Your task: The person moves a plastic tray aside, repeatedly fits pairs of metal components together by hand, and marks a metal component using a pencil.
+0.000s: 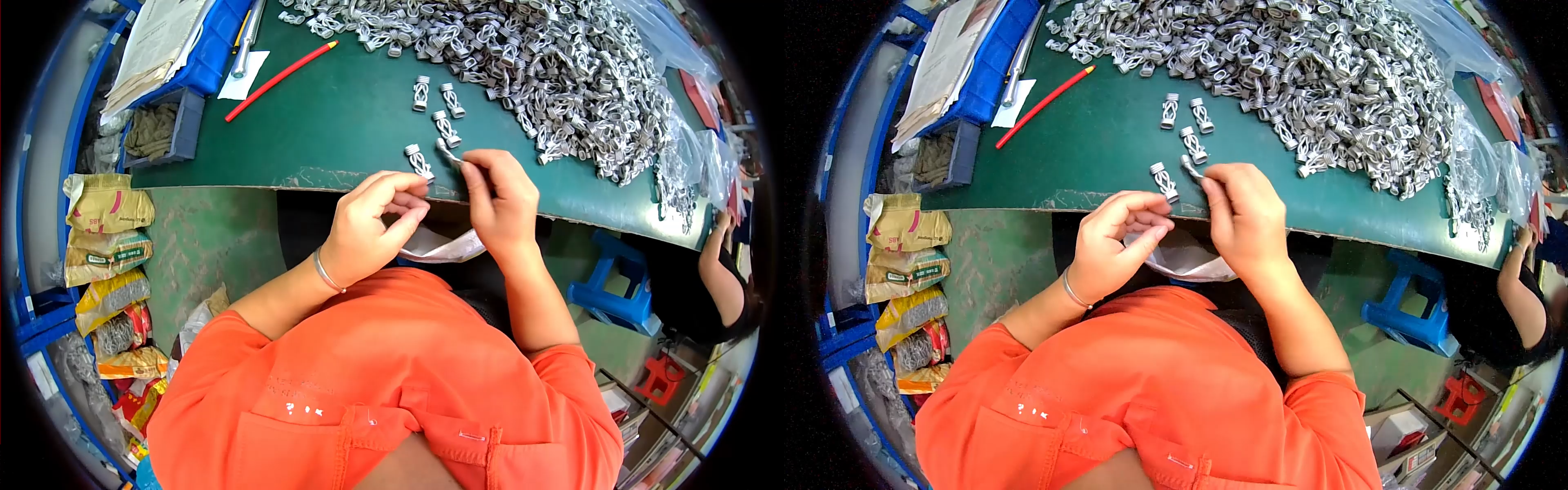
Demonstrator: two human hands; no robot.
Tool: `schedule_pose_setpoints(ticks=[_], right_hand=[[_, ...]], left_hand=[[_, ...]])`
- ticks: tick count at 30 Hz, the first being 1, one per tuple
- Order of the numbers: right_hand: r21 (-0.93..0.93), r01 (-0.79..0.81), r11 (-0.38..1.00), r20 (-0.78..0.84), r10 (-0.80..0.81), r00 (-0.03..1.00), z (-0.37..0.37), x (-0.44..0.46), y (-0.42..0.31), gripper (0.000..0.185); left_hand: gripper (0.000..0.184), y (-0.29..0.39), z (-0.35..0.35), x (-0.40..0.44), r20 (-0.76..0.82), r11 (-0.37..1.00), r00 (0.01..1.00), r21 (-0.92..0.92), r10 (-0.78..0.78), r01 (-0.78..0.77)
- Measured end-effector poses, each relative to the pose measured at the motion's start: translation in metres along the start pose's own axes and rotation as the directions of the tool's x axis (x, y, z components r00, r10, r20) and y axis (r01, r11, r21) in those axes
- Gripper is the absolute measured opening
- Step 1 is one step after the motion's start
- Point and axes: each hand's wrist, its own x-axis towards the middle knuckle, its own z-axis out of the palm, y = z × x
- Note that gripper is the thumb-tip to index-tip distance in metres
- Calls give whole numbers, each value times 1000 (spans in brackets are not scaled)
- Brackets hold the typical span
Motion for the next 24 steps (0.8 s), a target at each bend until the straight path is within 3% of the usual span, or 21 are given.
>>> schedule_pose_setpoints(ticks=[1,2,4,7,9,13,18,20,22,24], right_hand=[[129,-144,981,-10,147,989,-1,-7,3,6],[440,-379,815,71,389,919,-2,-10,-1,8],[616,-555,559,266,515,815,-16,-11,-6,12],[690,-591,418,362,507,782,-20,-15,-7,13],[733,-612,295,443,476,760,-20,-20,-6,13],[762,-600,242,482,407,776,-18,-28,-2,10],[844,-401,355,310,288,906,-10,-42,-4,21],[758,-226,611,141,184,973,-12,-44,-6,24],[715,-203,669,99,190,977,-15,-42,-6,22],[409,-17,912,141,-44,989,-21,-35,-2,19]], left_hand=[[31,1,0,1,4,997,999,-68,-47,47],[35,1,0,2,13,986,995,-137,-95,96],[40,-2,2,4,40,981,994,-159,-103,108],[33,-2,6,8,9,888,990,-440,-142,131],[32,-1,3,8,36,885,992,-449,-118,122],[24,6,3,7,28,899,997,-430,-73,78],[21,8,1,5,9,967,996,-241,85,-81],[28,3,-2,4,50,975,983,-149,177,-167],[25,0,-2,2,36,981,985,-103,167,-162],[22,0,-4,0,16,986,987,-53,161,-159]])
